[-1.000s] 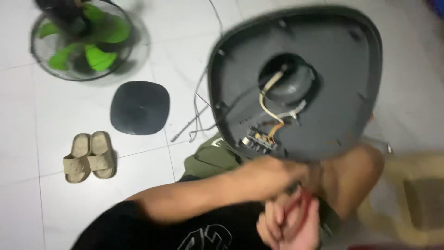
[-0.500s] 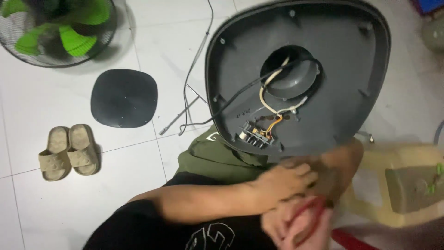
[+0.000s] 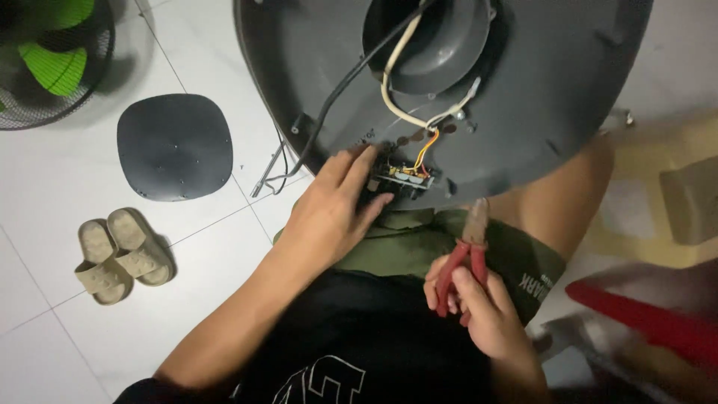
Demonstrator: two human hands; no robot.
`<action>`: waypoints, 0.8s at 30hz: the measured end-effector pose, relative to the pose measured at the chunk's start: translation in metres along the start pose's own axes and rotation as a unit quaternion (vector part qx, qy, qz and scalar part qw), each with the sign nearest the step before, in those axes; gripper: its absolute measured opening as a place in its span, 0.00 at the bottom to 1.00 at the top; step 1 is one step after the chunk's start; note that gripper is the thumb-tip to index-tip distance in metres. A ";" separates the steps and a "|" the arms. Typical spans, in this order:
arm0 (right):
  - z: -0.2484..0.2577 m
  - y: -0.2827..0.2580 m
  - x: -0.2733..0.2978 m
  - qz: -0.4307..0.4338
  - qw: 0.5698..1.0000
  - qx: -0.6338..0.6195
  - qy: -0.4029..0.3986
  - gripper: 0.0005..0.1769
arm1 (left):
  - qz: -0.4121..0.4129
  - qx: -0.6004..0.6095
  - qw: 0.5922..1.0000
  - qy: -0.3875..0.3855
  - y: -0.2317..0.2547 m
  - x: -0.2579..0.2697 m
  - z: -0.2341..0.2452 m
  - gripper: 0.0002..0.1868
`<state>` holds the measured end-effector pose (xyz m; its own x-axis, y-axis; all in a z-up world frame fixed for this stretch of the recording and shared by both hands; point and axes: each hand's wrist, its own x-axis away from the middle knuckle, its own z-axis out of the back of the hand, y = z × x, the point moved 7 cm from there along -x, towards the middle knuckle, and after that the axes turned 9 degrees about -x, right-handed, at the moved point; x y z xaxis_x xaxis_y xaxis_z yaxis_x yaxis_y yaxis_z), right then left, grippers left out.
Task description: Using pliers to manipulate and repair wiring inside a fan base
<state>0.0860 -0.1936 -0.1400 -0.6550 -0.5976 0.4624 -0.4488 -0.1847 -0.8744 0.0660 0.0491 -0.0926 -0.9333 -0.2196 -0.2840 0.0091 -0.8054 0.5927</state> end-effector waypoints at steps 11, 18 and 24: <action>-0.004 -0.016 0.000 0.073 0.995 0.035 -0.057 0.17 | 0.072 0.139 0.987 -0.045 -0.008 -0.013 -0.001 0.15; 0.003 -0.013 0.002 0.059 0.996 0.047 -0.037 0.19 | 0.121 0.188 0.971 -0.087 -0.013 -0.014 -0.005 0.12; 0.005 -0.013 0.003 0.068 0.995 0.055 -0.038 0.20 | 0.143 0.191 0.968 -0.079 -0.013 -0.011 -0.007 0.16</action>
<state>0.0929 -0.1974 -0.1276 -0.6552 -0.6793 0.3306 -0.2879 -0.1801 -0.9406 0.0785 0.0579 -0.1023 -0.9557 -0.2923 0.0346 0.1710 -0.4557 0.8736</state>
